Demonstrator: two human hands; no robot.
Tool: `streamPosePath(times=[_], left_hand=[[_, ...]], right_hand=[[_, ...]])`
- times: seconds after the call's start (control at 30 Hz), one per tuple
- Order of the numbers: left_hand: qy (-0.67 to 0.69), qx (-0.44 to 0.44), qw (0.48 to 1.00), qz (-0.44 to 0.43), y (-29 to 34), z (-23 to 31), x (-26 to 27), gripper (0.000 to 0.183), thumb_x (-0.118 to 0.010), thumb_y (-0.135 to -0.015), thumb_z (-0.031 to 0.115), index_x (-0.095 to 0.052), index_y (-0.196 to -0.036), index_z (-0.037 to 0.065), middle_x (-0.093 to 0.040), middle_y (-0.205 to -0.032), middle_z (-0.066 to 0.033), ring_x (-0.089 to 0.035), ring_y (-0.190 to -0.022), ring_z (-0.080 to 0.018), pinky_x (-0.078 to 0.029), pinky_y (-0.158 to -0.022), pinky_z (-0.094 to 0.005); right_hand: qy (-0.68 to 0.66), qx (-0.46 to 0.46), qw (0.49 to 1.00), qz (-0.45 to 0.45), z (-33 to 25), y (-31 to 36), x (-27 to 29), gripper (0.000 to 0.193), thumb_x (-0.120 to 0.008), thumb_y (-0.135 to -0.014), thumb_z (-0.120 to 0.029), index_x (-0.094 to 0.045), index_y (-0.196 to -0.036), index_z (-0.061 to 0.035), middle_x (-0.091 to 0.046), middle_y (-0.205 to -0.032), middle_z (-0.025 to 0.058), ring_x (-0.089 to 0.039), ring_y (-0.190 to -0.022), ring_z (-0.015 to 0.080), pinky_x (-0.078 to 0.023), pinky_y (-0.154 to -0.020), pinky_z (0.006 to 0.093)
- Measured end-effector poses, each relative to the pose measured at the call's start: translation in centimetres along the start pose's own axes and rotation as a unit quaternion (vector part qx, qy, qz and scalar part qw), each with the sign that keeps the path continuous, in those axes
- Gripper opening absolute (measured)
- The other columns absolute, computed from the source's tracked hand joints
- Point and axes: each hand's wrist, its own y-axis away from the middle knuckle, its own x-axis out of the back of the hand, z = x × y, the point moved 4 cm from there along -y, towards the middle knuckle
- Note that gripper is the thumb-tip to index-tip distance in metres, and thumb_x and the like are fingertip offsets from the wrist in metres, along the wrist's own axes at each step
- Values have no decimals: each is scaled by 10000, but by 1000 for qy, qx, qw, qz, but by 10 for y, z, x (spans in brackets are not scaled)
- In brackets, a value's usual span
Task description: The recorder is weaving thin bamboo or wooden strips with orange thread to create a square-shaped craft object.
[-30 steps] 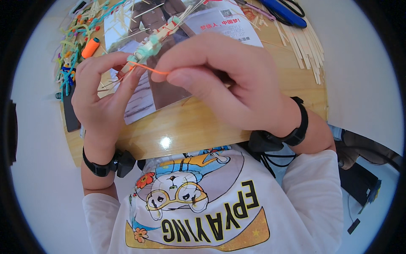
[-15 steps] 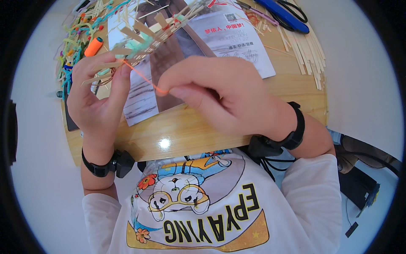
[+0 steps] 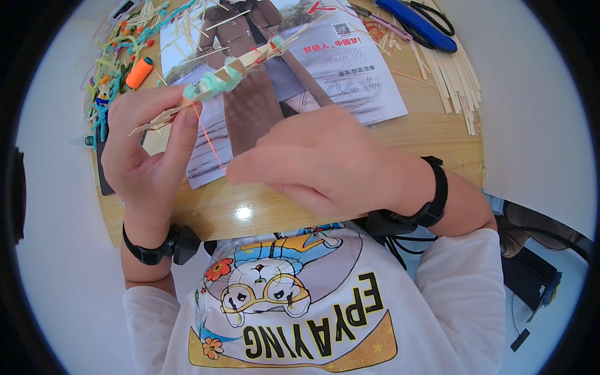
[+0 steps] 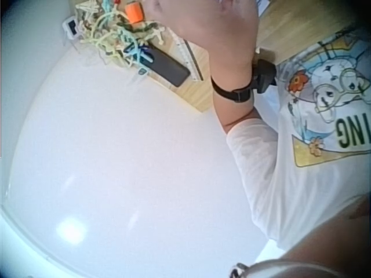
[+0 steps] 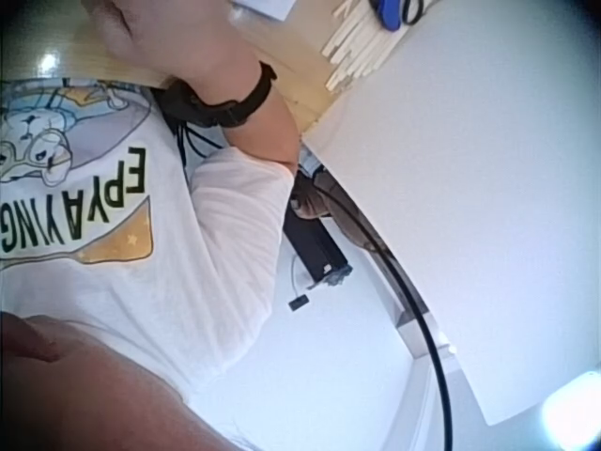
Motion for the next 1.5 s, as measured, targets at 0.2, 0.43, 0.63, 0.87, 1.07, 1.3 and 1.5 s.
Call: streamPosePath(times=[0.2,0.43,0.63,0.87,1.07,1.3,1.5], left_hand=[[-22,9,1000,19,-6,-2,6,265,-741,-721,-51,-663,-960,33,-702,-951,-59,-597,-821,-183,-434,-797,-305],[-7,23,999,40,0,-3,2,331,-766,-701,51,-671,-1004,147,-668,-804,47,-593,-670,-121,-376,-728,-297],[19,37,999,17,0,2,-1,314,-740,-710,-18,-655,-986,107,-663,-828,20,-593,-681,-124,-370,-751,-312],[15,40,999,17,-4,-3,0,269,-764,-696,67,-674,-939,140,-682,-843,31,-603,-733,-152,-386,-746,-310],[-12,28,999,17,-4,-7,0,260,-759,-701,79,-684,-940,148,-683,-839,33,-611,-746,-157,-388,-760,-325],[7,38,999,8,1,-5,-2,295,-738,-709,67,-669,-983,151,-681,-874,27,-611,-774,-154,-387,-761,-331],[35,26,998,34,-1,-3,-2,311,-742,-684,-3,-675,-962,119,-690,-857,7,-594,-688,-144,-383,-712,-315]], right_hand=[[-32,-26,999,-5,5,-5,-2,290,-622,-742,-9,-663,-1014,-103,-645,-773,79,-632,-673,251,-494,-557,358],[17,-69,997,-40,2,-1,-3,240,-608,-803,-37,-664,-1010,-145,-628,-708,67,-625,-627,252,-488,-536,358],[7,-69,997,-19,0,2,-6,236,-624,-800,-37,-663,-1005,-147,-621,-689,53,-618,-606,239,-480,-517,352],[29,-49,997,-51,4,-3,-5,342,-638,-726,-12,-653,-1041,-144,-631,-753,60,-630,-678,247,-487,-558,358],[39,-23,998,-33,4,-6,-9,324,-641,-747,-51,-648,-1054,-155,-621,-739,47,-628,-676,243,-479,-552,357],[34,-72,995,-67,1,-4,-6,219,-657,-809,-98,-671,-1021,-153,-639,-724,38,-637,-643,236,-490,-552,352],[-9,-93,996,-5,6,-3,-13,162,-650,-861,-140,-672,-1020,-117,-664,-751,70,-650,-651,275,-517,-593,345]])
